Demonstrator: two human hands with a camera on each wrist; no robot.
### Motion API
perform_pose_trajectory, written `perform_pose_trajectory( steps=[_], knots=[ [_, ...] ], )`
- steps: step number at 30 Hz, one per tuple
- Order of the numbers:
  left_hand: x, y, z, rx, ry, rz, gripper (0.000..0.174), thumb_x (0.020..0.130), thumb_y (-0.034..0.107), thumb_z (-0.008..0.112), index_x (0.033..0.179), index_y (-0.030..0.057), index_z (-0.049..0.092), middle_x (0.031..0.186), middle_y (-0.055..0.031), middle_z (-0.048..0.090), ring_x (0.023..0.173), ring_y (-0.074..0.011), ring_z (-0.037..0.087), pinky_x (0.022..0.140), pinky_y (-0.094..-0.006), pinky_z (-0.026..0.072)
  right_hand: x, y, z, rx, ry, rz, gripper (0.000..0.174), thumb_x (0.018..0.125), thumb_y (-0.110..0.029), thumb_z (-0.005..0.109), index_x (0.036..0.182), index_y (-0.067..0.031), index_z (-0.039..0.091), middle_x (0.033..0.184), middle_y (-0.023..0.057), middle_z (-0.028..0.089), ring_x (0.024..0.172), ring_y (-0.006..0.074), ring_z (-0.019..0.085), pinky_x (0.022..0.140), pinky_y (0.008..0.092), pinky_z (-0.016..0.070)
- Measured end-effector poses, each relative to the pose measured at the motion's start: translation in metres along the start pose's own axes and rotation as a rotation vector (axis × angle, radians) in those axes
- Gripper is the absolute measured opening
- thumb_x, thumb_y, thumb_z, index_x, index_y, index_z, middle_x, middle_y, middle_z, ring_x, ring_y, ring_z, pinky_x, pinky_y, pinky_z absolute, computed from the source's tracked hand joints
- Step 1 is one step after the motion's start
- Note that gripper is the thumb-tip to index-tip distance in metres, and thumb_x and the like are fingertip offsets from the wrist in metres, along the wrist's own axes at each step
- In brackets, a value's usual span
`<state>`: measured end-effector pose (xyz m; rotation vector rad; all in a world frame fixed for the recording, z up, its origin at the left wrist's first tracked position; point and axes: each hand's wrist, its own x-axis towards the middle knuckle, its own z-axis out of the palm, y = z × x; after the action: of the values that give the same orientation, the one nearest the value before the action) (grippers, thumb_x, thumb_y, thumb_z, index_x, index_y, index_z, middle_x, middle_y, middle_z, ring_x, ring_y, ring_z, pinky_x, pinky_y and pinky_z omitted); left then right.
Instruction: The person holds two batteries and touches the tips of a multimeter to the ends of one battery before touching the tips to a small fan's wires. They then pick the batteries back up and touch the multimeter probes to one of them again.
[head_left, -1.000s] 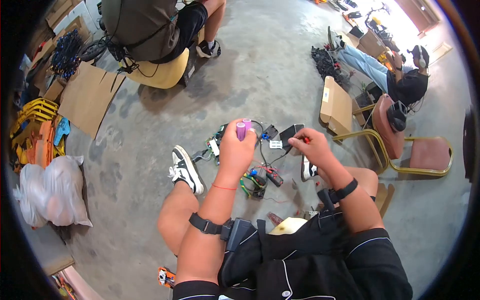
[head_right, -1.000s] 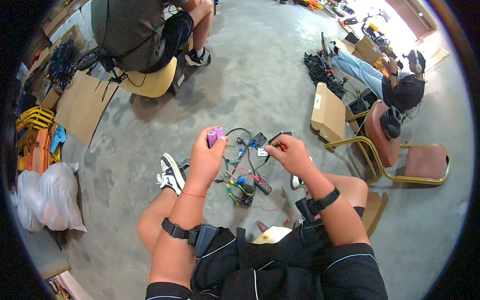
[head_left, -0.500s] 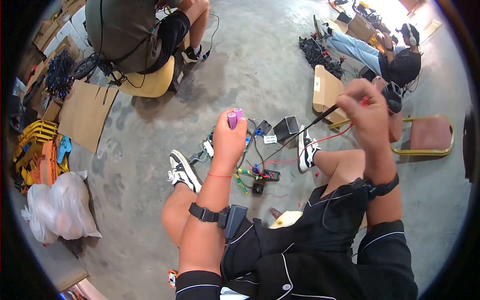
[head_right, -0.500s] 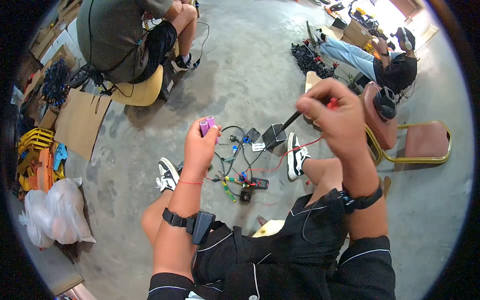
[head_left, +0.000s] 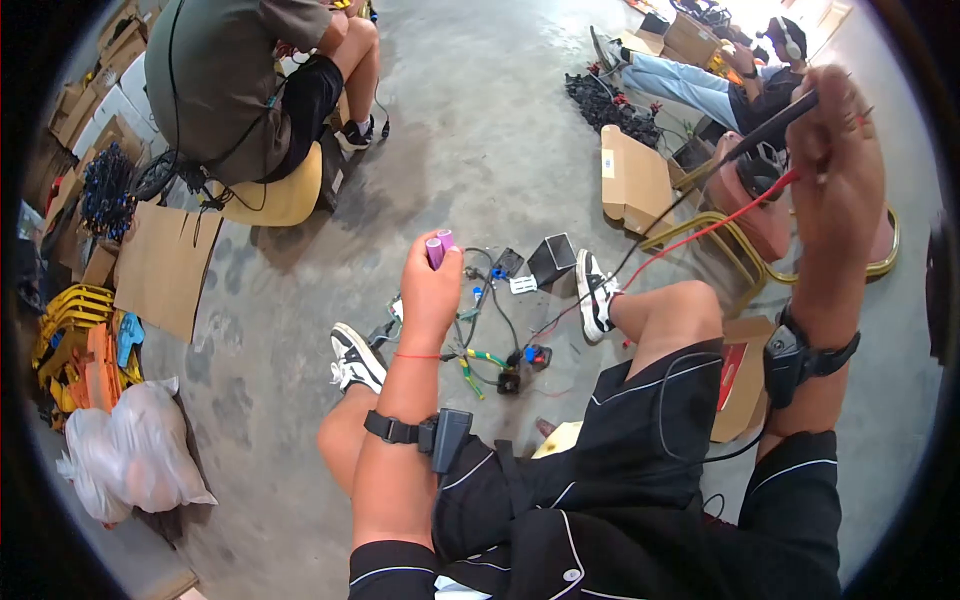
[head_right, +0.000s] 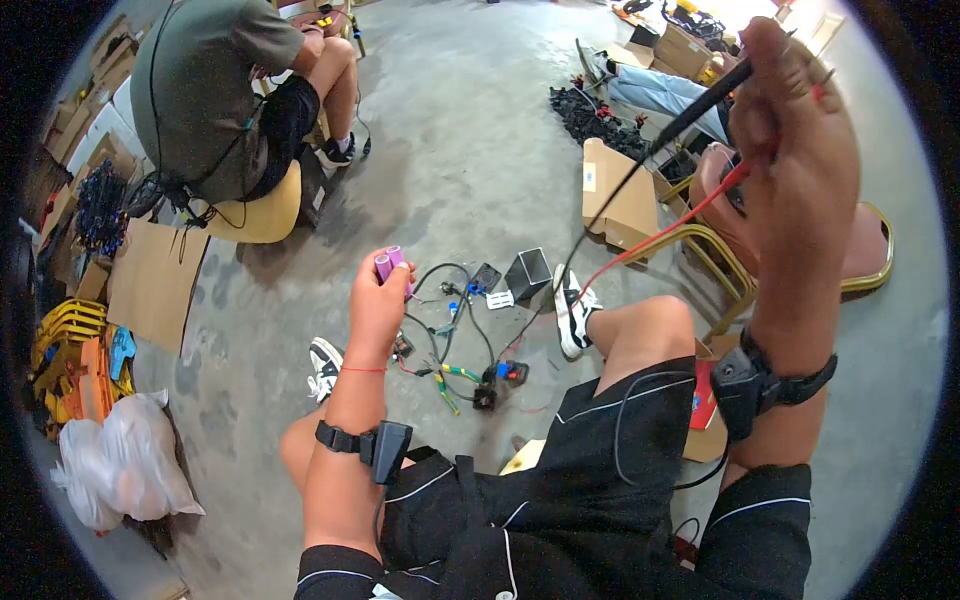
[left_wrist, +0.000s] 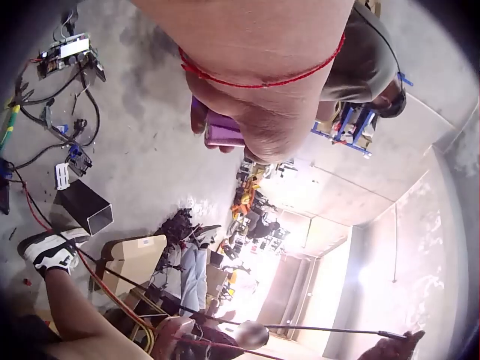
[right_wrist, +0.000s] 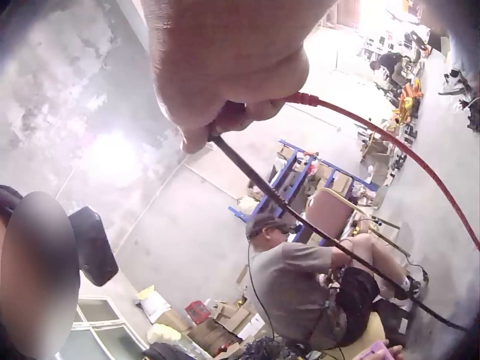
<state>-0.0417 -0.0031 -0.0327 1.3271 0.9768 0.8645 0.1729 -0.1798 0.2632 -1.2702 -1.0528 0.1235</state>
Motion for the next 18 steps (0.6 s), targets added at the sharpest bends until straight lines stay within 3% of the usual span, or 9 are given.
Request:
perform_pose_trajectory(
  steps=[2, 4, 6, 11, 16, 18],
  knots=[
    [0.001, -0.005, 0.000, 0.023, -0.002, 0.013, 0.030, 0.086, 0.016, 0.062, 0.111, -0.0012, 0.059, 0.091, -0.0096, 0.064, 0.080, -0.0150, 0.058, 0.074, -0.0298, 0.0479, 0.007, -0.013, -0.012, -0.279, -0.038, -0.296, 0.027, 0.097, -0.021, 0.056, 0.112, 0.0016, 0.061, 0.069, -0.0066, 0.037, 0.058, 0.0024, 0.027, 0.049, 0.0194, 0.0206],
    [0.003, -0.005, -0.002, 0.040, -0.002, 0.028, 0.030, 0.086, 0.016, 0.062, 0.111, -0.0012, 0.059, 0.091, -0.0094, 0.064, 0.080, -0.0148, 0.058, 0.074, -0.0297, 0.0479, 0.024, -0.023, -0.040, 0.102, 0.018, -0.081, 0.030, 0.098, -0.021, 0.055, 0.116, 0.0026, 0.060, 0.067, -0.0064, 0.034, 0.057, 0.0031, 0.025, 0.049, 0.0205, 0.0186],
    [0.003, -0.001, -0.003, 0.141, -0.031, 0.027, 0.027, 0.090, 0.011, 0.057, 0.114, 0.0003, 0.055, 0.095, -0.0078, 0.066, 0.081, -0.0122, 0.061, 0.072, -0.0263, 0.0492, 0.022, -0.029, -0.033, -0.015, -0.001, -0.122, 0.028, 0.097, -0.021, 0.057, 0.113, 0.0021, 0.061, 0.067, -0.0066, 0.035, 0.057, 0.0031, 0.026, 0.050, 0.0209, 0.0184],
    [-0.001, 0.001, -0.002, 0.102, -0.027, 0.055, 0.027, 0.087, 0.010, 0.059, 0.112, 0.0018, 0.056, 0.089, -0.0048, 0.064, 0.077, -0.0099, 0.059, 0.067, -0.0249, 0.0475, 0.010, -0.028, -0.018, -0.091, 0.052, -0.078, 0.024, 0.096, -0.023, 0.060, 0.102, -0.0002, 0.062, 0.066, -0.0069, 0.035, 0.057, 0.0032, 0.026, 0.050, 0.0211, 0.0189],
    [-0.011, 0.023, 0.004, 0.148, -0.092, -0.019, 0.025, 0.080, 0.014, 0.066, 0.101, 0.0035, 0.056, 0.080, 0.0004, 0.057, 0.067, -0.0069, 0.049, 0.058, -0.0246, 0.0415, 0.026, -0.041, -0.022, -0.080, 0.168, -0.223, 0.024, 0.096, -0.024, 0.060, 0.099, -0.0008, 0.062, 0.064, -0.0069, 0.035, 0.056, 0.0033, 0.027, 0.050, 0.0208, 0.0198],
    [-0.008, 0.017, 0.004, 0.182, -0.140, 0.000, 0.025, 0.079, 0.016, 0.068, 0.098, 0.0028, 0.057, 0.079, -0.0030, 0.059, 0.067, -0.0105, 0.052, 0.061, -0.0274, 0.0442, 0.033, -0.052, -0.022, -0.103, 0.170, -0.249, 0.024, 0.096, -0.026, 0.060, 0.098, -0.0014, 0.062, 0.063, -0.0069, 0.036, 0.055, 0.0033, 0.028, 0.049, 0.0207, 0.0204]
  ],
)
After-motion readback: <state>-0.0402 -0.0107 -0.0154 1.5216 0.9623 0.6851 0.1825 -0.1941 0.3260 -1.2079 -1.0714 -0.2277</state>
